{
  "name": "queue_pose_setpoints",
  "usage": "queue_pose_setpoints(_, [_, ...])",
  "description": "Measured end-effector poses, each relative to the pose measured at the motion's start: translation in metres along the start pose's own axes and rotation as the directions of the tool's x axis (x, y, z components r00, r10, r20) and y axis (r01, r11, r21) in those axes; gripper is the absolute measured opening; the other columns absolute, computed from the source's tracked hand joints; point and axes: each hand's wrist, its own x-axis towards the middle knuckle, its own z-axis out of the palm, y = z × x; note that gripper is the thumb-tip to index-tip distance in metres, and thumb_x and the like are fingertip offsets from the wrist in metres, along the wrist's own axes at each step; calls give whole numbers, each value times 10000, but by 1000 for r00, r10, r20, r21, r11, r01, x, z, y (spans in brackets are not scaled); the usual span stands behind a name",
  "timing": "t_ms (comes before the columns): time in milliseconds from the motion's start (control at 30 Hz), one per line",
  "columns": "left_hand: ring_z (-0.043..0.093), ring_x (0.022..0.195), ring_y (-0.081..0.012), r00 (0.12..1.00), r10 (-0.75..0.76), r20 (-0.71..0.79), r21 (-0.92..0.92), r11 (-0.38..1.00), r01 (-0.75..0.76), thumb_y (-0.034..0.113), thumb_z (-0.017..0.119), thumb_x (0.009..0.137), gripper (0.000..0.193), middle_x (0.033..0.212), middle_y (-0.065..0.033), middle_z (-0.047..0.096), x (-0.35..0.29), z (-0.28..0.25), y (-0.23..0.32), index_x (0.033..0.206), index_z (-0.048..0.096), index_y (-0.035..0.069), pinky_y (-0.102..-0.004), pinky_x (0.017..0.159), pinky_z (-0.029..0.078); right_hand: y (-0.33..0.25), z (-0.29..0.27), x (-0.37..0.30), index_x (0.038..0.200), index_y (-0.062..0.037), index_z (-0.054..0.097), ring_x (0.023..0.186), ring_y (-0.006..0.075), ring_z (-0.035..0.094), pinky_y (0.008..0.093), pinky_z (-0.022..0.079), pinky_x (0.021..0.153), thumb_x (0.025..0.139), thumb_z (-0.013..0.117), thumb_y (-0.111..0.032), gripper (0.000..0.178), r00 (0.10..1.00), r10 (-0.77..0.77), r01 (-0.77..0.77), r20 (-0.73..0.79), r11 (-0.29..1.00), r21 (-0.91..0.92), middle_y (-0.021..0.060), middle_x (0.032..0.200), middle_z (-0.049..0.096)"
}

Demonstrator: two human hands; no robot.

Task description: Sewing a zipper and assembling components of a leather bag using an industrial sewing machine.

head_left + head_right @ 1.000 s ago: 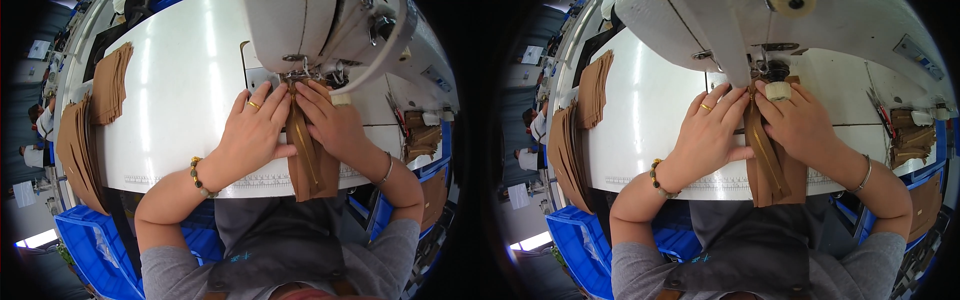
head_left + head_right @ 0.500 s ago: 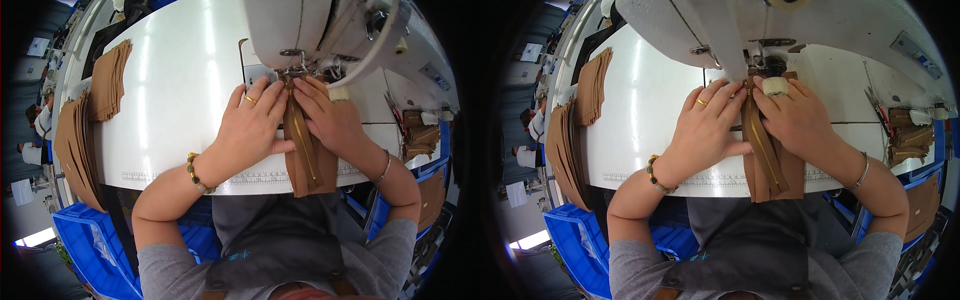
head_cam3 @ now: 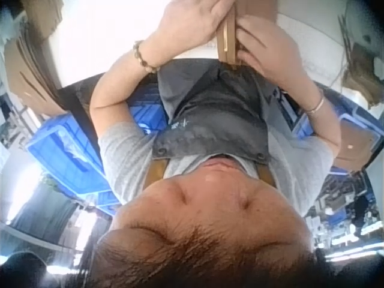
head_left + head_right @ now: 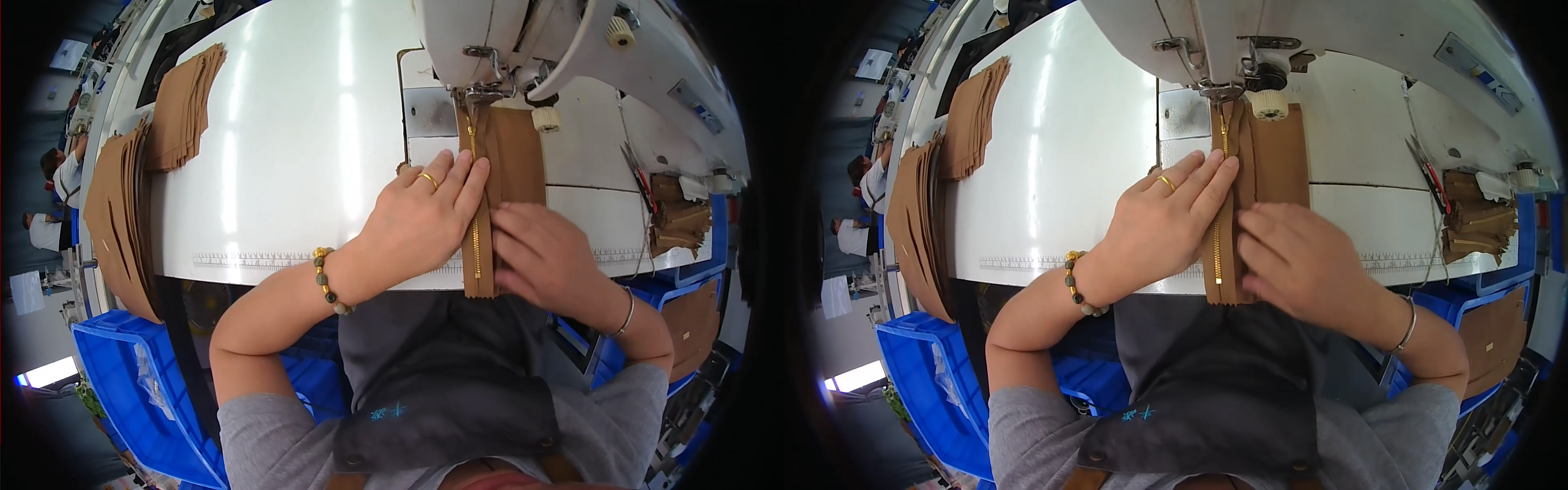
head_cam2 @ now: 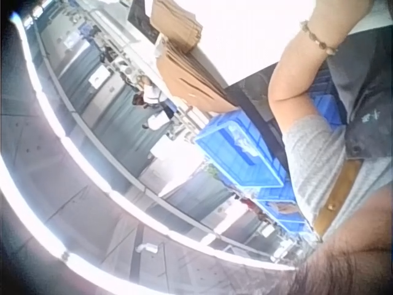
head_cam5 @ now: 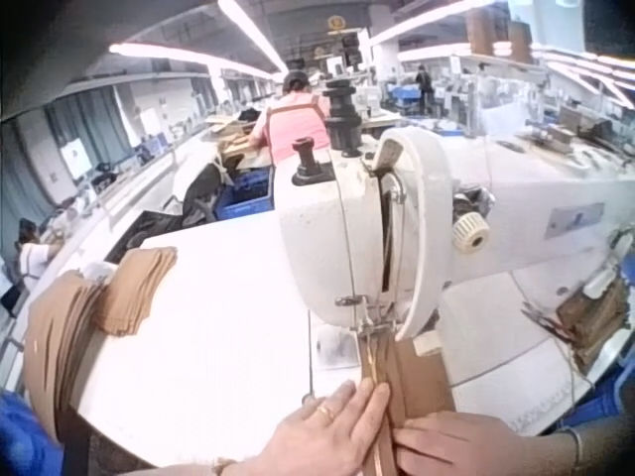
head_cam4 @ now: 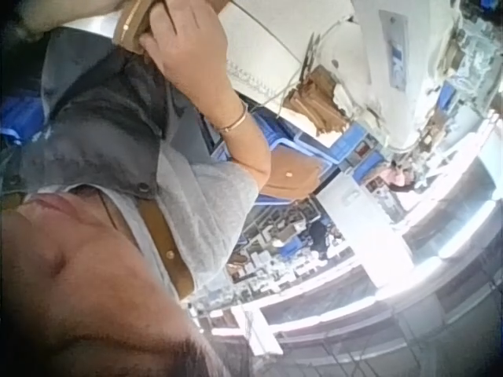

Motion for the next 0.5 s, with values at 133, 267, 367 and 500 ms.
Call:
queue_pose_setpoints(133, [698, 1186, -349, 999, 33, 16, 62, 998, -34, 127, 650, 837, 517, 1319, -185, 696, -14, -9, 20, 1333, 660, -19, -379, 900, 608, -21, 20, -21, 992, -58, 711, 1160, 323, 665, 457, 546, 1024, 842, 768, -284, 278, 989, -147, 146, 1, 988, 58, 147, 1198, 671])
queue_pose_setpoints(267, [705, 1165, -360, 1000, 28, -3, 8, 1000, -28, 121, 644, 821, 491, 1301, -198, 700, -26, -16, 37, 1287, 691, -29, -381, 889, 610, -22, 29, -28, 917, -77, 748, 1113, 276, 695, 433, 553, 1022, 851, 750, -210, 149, 965, -209, 201, -157, 977, -69, 103, 1091, 715])
queue_pose_setpoints(367, [713, 1146, -346, 999, 33, -28, -14, 999, -33, 132, 661, 809, 466, 1289, -188, 706, -30, -16, 40, 1245, 721, -20, -373, 869, 613, -19, 28, -28, 921, -88, 763, 1058, 249, 715, 409, 563, 1002, 851, 741, -182, 120, 944, -279, 262, -176, 958, -117, 74, 1034, 727])
queue_pose_setpoints(500, [716, 1137, -334, 997, 24, -67, -35, 999, -27, 141, 687, 798, 450, 1277, -178, 712, -33, -13, 40, 1224, 740, 4, -363, 860, 613, -18, 33, -28, 936, -98, 771, 961, 219, 720, 376, 581, 955, 831, 756, -160, 122, 907, -351, 321, -231, 934, -156, 42, 980, 714])
